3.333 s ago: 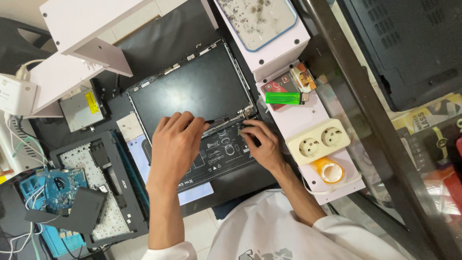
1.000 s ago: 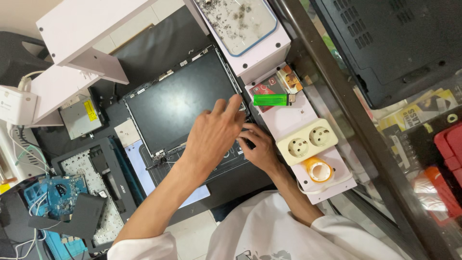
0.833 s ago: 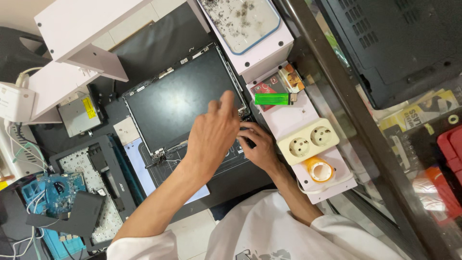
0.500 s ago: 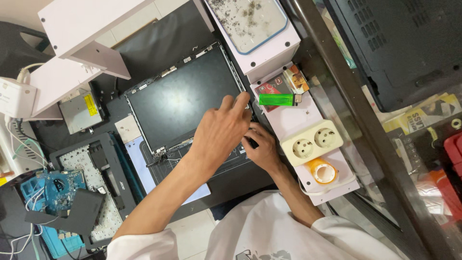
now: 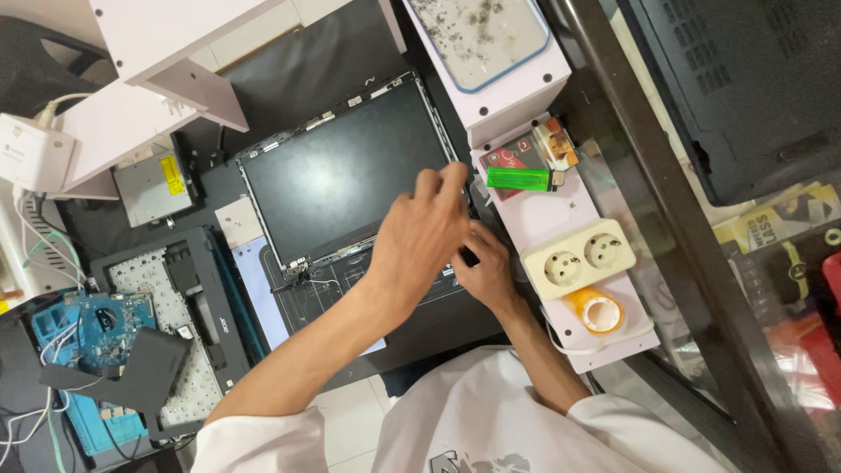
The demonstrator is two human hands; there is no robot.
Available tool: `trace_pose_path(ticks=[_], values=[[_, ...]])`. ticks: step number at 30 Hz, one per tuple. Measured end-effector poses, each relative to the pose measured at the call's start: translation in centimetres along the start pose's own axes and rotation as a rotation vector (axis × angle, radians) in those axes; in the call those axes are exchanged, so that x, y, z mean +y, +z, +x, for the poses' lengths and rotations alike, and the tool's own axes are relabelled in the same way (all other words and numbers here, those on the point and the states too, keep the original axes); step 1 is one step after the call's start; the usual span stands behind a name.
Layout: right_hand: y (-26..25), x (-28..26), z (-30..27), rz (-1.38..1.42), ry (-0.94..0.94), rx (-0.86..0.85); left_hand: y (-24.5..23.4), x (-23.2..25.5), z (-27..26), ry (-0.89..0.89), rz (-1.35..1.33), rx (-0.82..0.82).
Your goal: The person disassembles a laptop by removing the back cover and motherboard. They then place the screen assembly on a mat and use a screwdriver to remove screws from the screen bezel, detaching it from the display panel.
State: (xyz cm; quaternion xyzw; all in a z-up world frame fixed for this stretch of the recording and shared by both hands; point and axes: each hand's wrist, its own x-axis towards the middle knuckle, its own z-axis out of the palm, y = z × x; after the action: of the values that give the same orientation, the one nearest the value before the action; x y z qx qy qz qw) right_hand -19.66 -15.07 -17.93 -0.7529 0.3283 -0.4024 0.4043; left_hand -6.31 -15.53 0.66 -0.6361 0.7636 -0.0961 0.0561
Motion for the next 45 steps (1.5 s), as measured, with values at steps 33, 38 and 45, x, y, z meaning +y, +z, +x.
trace_pose_path(ticks=[33,38,45], values=[[0.0,-3.3,1.0,0.031,0.025,-0.098,7.1,-5.8,-25.1,-1.440,-0.339,0.466],[0.3,-3.4,0.8,0.009,-0.003,-0.101,9.7,-6.8,-27.1,-1.512,-0.334,0.426],[0.4,-3.5,0.8,0.022,0.010,-0.099,10.7,-8.0,-26.7,-1.534,-0.408,0.412]])
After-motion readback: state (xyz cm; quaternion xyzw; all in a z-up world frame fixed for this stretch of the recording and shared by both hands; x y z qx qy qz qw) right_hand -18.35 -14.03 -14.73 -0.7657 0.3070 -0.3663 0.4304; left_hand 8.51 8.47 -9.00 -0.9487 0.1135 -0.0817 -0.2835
